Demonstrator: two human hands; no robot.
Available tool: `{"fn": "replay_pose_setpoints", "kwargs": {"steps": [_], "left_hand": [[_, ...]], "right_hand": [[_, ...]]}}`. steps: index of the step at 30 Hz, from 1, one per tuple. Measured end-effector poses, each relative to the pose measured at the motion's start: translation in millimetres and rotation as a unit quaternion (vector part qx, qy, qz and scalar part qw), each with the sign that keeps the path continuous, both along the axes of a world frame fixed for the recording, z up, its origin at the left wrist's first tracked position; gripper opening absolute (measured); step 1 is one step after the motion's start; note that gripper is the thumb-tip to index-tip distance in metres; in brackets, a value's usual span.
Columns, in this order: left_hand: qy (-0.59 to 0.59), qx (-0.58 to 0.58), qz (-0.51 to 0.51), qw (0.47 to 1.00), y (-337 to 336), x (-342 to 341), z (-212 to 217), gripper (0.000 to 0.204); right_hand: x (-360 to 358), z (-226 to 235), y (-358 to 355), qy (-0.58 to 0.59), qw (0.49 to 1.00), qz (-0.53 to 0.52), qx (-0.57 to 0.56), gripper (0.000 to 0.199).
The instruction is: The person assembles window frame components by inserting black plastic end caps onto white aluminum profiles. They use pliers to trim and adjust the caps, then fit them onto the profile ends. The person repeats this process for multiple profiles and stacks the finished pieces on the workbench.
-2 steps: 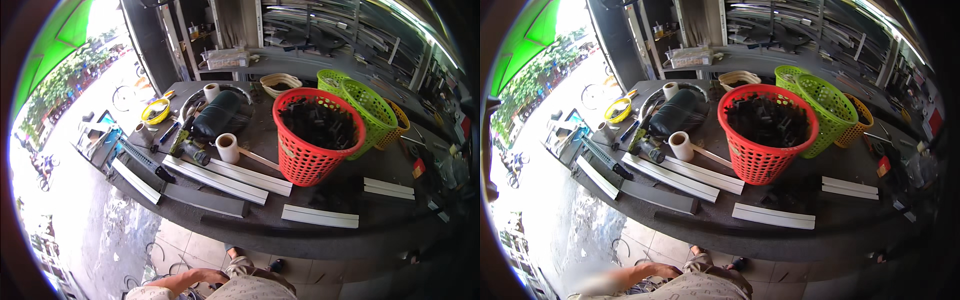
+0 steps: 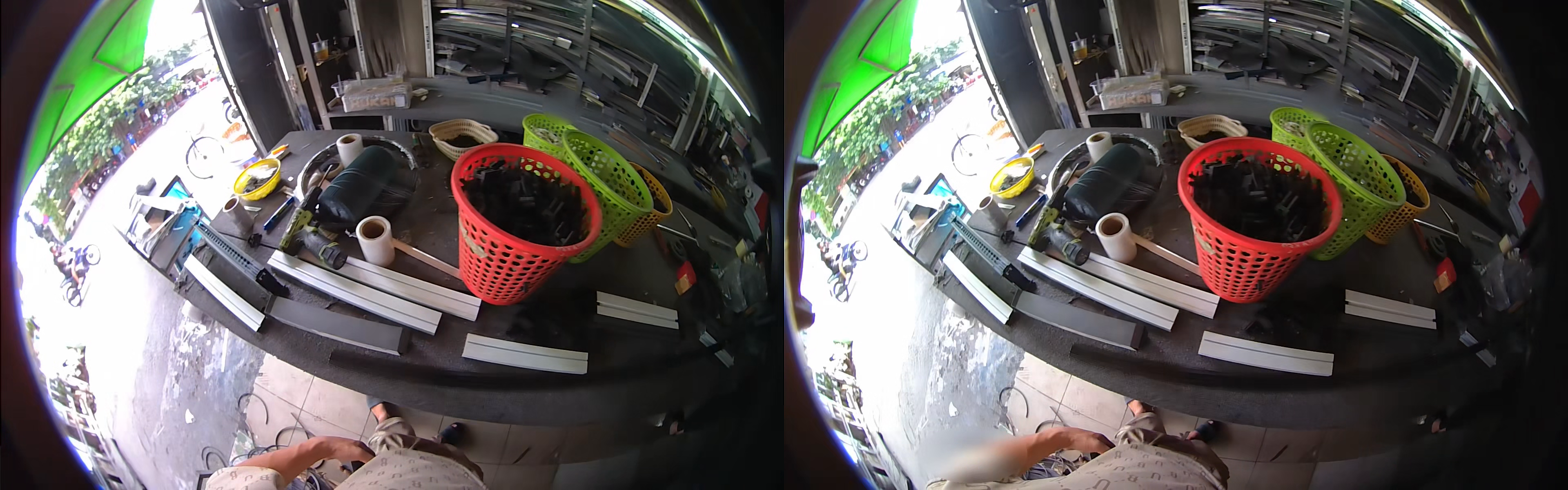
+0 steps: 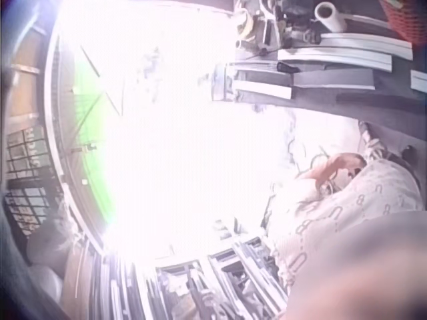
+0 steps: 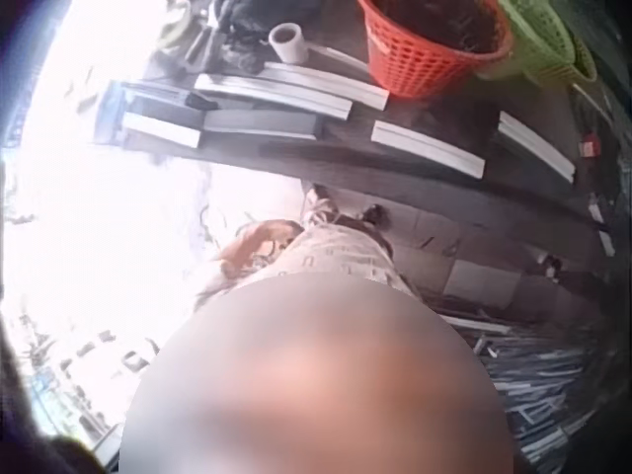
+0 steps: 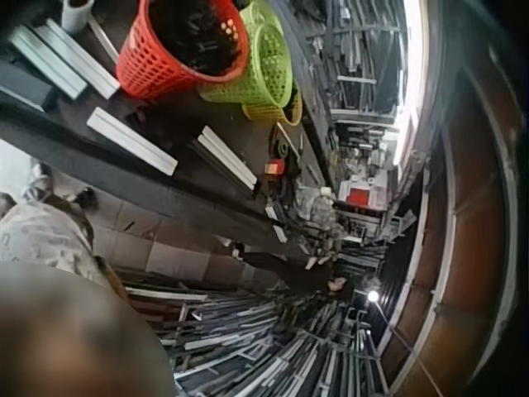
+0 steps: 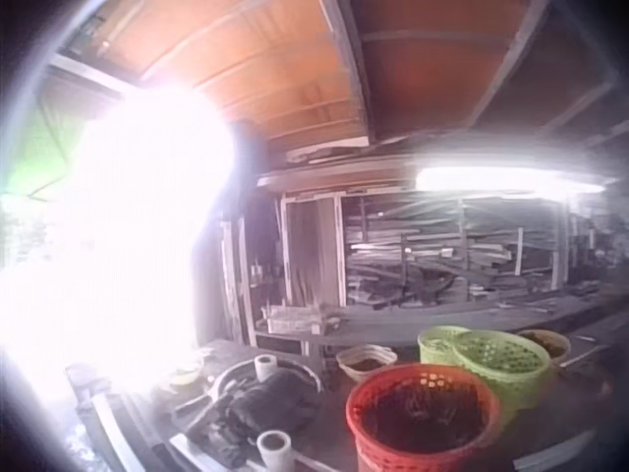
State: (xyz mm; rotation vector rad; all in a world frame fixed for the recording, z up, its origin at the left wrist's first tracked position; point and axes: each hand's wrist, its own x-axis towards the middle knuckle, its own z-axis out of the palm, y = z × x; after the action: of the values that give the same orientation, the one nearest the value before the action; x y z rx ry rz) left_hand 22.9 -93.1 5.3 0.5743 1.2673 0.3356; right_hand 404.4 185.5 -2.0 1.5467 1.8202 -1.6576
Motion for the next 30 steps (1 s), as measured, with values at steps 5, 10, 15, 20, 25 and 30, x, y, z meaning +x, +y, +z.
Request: {"fn": "replay_pose_setpoints", "kwargs": {"steps": [5,10,15,20,25,30], "left_hand": [[-0.022,-0.072,0.049,0.996,-7.4,-2.6,6.0,0.057],[-0.015,-0.079,0.063,0.995,-19.6,-10.9,0.9,0.046],[0.084,-0.06,0.212,0.972,-34.4,-22.4,-25.8,0.049],[0.14,-0.088,0.227,0.96,-30.0,-18.9,-61.3,0.058],[0.193,-0.118,0.279,0.933,-46.1,-35.5,-80.4,0.046],[0.192,-0.116,0.358,0.906,-67.4,-51.9,-88.4,0.043]], "right_hand": [[-6.8,-0.2,3.8,-0.02,1.0,0.013,0.011,0.03],[-12.4,-3.2,6.6,-0.047,0.999,0.021,0.017,0.031],[-25.8,-15.3,10.2,-0.072,0.996,0.051,0.026,0.033],[-51.1,-40.0,5.7,-0.091,0.991,0.086,0.036,0.034],[-83.4,-69.6,-5.2,-0.116,0.984,0.125,0.042,0.036],[-107.6,-81.9,-3.9,-0.145,0.977,0.148,0.056,0.038]]}}
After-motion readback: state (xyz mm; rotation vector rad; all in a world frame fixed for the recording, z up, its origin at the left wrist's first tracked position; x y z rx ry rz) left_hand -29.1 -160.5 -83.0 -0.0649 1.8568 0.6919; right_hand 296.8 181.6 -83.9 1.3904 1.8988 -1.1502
